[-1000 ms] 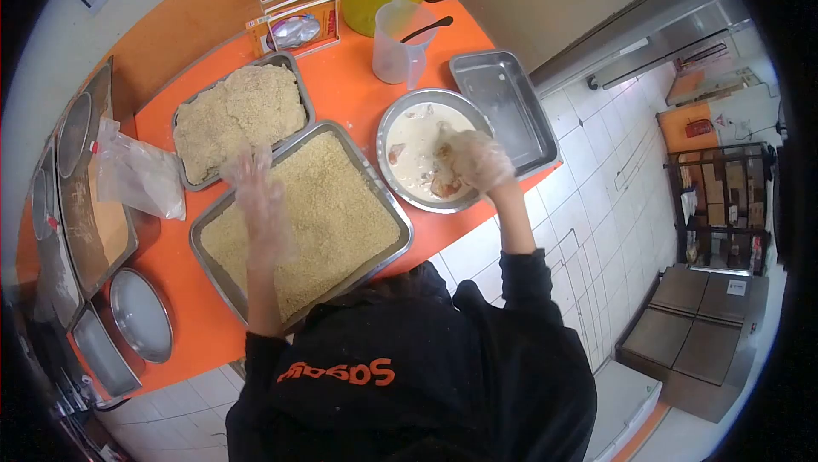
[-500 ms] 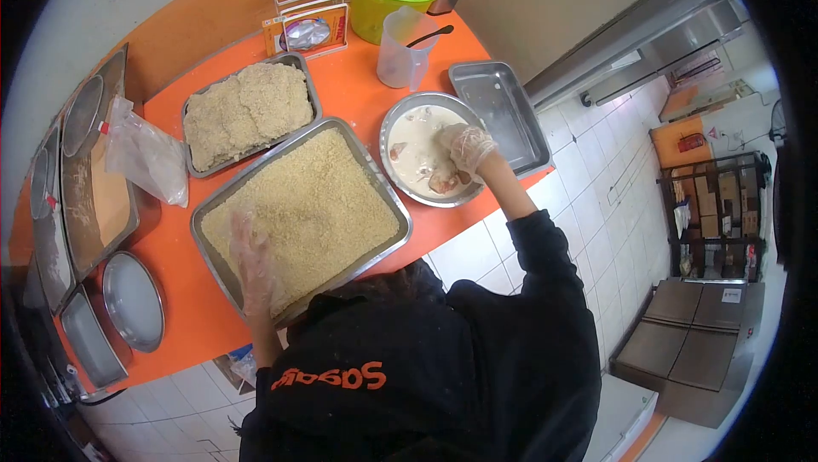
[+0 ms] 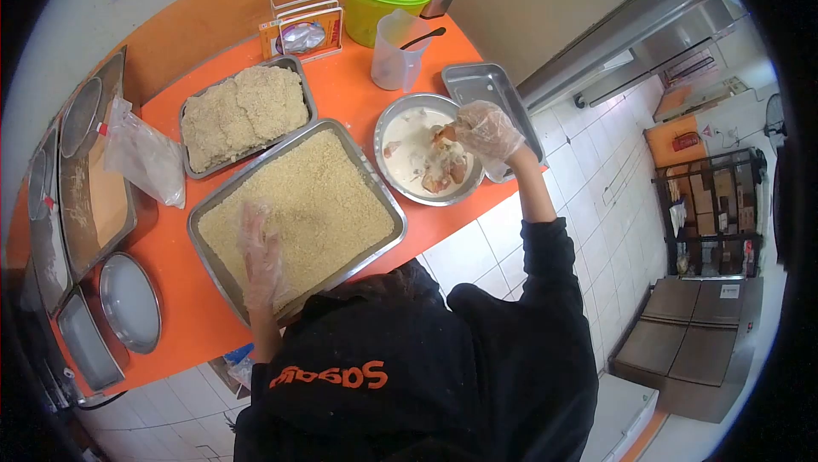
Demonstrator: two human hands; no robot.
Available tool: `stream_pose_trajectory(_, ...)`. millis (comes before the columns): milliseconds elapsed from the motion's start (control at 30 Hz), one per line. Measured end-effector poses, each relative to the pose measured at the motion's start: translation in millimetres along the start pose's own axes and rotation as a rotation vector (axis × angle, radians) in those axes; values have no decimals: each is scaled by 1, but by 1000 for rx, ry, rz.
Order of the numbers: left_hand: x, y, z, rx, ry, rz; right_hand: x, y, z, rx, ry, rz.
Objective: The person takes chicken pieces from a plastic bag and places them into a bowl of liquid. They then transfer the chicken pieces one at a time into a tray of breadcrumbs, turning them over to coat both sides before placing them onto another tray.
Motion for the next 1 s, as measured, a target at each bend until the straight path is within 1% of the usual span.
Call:
stream_pose_trajectory(67, 2, 1, 8, 98, 28, -21, 4, 6, 8, 28, 158, -135)
stream_pose_trajectory(133, 3, 1, 2, 252, 87, -46, -2, 3, -5, 55, -37, -55)
stream_pose_trajectory(167, 3, 1, 5, 183, 81, -37, -3, 2, -13, 69, -135, -14)
stream_pose_trajectory(267, 4, 3, 15, 24, 56, -12, 1, -3, -46, 280, -335, -74)
stream_pose_trajectory(333, 4, 4, 12, -25, 39, 3, 3, -11, -36, 208, -300, 28)
stream_pose_trajectory(367, 5, 3, 12, 13, 52, -1, 7, -18, -30, 169, -286, 79)
stream_pose_trajectory(467, 5, -5, 13, 114, 73, 7, 25, -92, -42, 364, -357, 490)
stream_pose_trajectory(533, 6, -13, 18, 157, 76, 20, 32, -98, -17, 372, -283, 192)
stream_pose_trajectory(567, 5, -13, 17, 81, 52, 37, 34, -94, -7, 372, -242, 44)
stream_pose_trajectory(633, 2, -13, 12, -73, 3, 75, 33, -103, -14, 242, -327, 181)
stream_pose_trajectory(700, 0, -12, 8, -99, 11, 89, 31, -108, -20, 115, -409, 313)
stream_pose_trajectory(733, -1, -11, 6, -112, 17, 91, 28, -104, -20, 113, -382, 325)
stream_pose_trajectory(800, -1, -9, 0, 62, 50, 40, 26, -92, -22, 105, -323, 354)
stream_pose_trajectory(833, 0, -7, -1, 147, 67, 19, 22, -79, -16, 62, -314, 321)
stream_pose_trajectory(900, 1, -3, -4, 65, 57, 21, 16, -46, -3, -25, -305, 251)
stream_pose_trajectory(1000, 1, -5, 8, 13, 35, 23, 9, -14, 14, -382, -275, 113)
Point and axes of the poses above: each hand's wrist, its own x-axis away from the middle knuckle, its own y-axis out of the back of the hand, z = x × y, the point moved 8 cm from there along -x, towards the middle knuckle, and after that the axes turned 4 degrees about -x, right-handed, at the moved point
